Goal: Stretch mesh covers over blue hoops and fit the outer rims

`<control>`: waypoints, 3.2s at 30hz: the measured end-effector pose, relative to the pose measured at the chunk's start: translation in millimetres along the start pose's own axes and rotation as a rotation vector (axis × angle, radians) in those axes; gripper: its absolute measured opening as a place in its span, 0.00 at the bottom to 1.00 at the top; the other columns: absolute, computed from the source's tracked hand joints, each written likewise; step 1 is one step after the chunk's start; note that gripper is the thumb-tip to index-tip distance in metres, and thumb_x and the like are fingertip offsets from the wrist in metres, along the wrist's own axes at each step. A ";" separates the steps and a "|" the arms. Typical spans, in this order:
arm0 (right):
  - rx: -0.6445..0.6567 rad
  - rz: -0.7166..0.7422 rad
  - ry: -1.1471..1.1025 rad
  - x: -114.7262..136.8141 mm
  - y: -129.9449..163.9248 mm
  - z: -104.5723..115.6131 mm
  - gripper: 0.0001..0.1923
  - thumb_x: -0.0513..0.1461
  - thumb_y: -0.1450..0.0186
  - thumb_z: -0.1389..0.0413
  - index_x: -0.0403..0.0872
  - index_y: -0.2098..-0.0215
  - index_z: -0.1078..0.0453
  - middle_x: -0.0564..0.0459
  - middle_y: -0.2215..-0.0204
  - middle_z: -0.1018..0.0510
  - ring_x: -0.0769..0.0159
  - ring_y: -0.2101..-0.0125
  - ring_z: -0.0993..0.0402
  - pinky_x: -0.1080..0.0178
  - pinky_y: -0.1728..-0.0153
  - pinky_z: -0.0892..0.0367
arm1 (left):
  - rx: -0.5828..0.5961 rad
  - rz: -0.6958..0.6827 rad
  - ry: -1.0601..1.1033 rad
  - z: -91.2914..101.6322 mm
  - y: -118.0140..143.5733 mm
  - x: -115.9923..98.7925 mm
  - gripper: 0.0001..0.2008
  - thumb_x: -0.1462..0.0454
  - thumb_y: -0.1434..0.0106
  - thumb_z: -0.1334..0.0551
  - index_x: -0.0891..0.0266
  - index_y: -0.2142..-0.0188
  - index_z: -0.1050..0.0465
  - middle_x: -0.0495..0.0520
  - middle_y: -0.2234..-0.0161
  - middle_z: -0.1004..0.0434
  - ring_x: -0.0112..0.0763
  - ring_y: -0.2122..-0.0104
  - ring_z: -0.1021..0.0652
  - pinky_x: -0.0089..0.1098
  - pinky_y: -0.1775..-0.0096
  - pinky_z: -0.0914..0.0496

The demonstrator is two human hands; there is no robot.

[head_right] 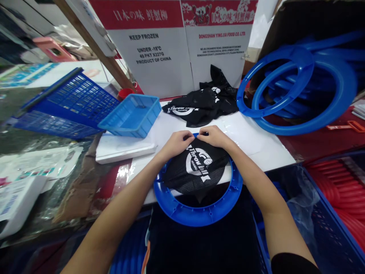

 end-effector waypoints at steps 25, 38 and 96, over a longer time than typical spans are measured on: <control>-0.009 0.029 0.136 0.5 -4.5 -5.3 0.09 0.40 0.36 0.41 0.47 0.74 0.25 0.53 0.73 0.19 0.62 0.68 0.25 0.61 0.63 0.37 | 0.021 0.059 -0.121 2.4 -6.2 1.0 0.08 0.64 0.35 0.39 0.59 0.67 0.20 0.55 0.66 0.16 0.43 0.63 0.19 0.37 0.60 0.28; -0.197 0.064 0.109 -12.8 23.0 58.6 0.09 0.45 0.33 0.39 0.50 0.69 0.27 0.46 0.53 0.17 0.50 0.51 0.22 0.50 0.44 0.32 | 0.032 -0.044 -0.245 20.3 7.8 1.4 0.12 0.56 0.31 0.36 0.59 0.64 0.17 0.59 0.61 0.16 0.45 0.60 0.19 0.40 0.56 0.26; 0.364 0.165 -0.121 6.9 32.4 0.2 0.13 0.49 0.31 0.37 0.49 0.57 0.19 0.45 0.34 0.29 0.50 0.35 0.32 0.46 0.30 0.42 | 0.256 -0.359 -0.006 8.1 19.7 -9.4 0.09 0.59 0.29 0.41 0.58 0.63 0.25 0.55 0.60 0.26 0.40 0.58 0.23 0.41 0.51 0.27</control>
Point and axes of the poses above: each hand's wrist, its own y-axis away from the middle knuckle, its own z-axis out of the back of the hand, x = y × z, the point moved 4 cm from there along -y, towards the middle knuckle
